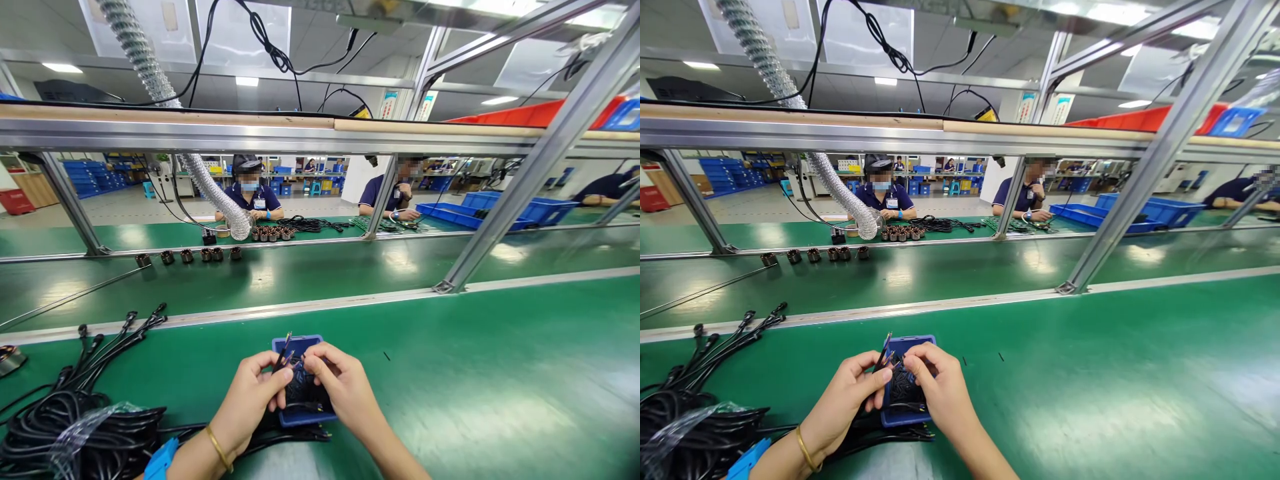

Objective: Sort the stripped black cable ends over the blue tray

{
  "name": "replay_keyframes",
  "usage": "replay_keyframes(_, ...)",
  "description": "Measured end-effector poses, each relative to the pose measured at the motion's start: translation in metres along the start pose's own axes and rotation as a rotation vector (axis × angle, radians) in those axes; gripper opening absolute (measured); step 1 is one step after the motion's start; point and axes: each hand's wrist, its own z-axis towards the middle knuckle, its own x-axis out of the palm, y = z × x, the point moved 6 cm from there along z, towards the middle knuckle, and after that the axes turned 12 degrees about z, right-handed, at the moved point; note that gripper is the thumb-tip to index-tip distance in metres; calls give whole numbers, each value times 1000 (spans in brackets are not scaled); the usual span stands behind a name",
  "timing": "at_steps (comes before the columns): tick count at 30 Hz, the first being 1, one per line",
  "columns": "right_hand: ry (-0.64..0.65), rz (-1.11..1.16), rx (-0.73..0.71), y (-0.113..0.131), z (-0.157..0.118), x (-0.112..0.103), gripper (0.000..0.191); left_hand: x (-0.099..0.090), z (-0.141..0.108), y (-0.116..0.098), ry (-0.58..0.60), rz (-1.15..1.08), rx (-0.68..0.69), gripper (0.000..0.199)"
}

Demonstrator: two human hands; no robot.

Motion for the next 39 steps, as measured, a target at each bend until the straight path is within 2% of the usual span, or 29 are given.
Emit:
replay_keyframes(8, 49, -92, -45, 4, -2, -1, 30, 0, -2, -3, 7, 39, -17, 31)
replay_keyframes(18, 128, -125, 27, 6, -1, -1, 29, 3, 0, 0, 52, 125, 13, 31)
replay_keyframes(23, 105, -103, 54, 4, -1, -7, 30, 2, -1, 0, 50, 136, 16, 32)
replay_keyframes(26, 114, -244, -34, 7, 0, -8, 26, 0, -1, -1, 28, 122, 19, 32)
replay_keyframes(29, 213, -412, -221, 13, -2, 3, 17, -3, -1, -3, -4, 85, 42, 33)
replay_keyframes(32, 281, -409, -308, 11, -7, 16, 17, -2, -1, -5, 31, 47, 45, 35)
replay_keyframes(35, 205, -263, -276, 8, -6, 17, 22, -1, -1, -5, 65, 33, 32, 36)
replay_keyframes(39, 27, -147, -257, 9, -3, 4, 27, 0, -1, -3, 70, 39, 12, 35)
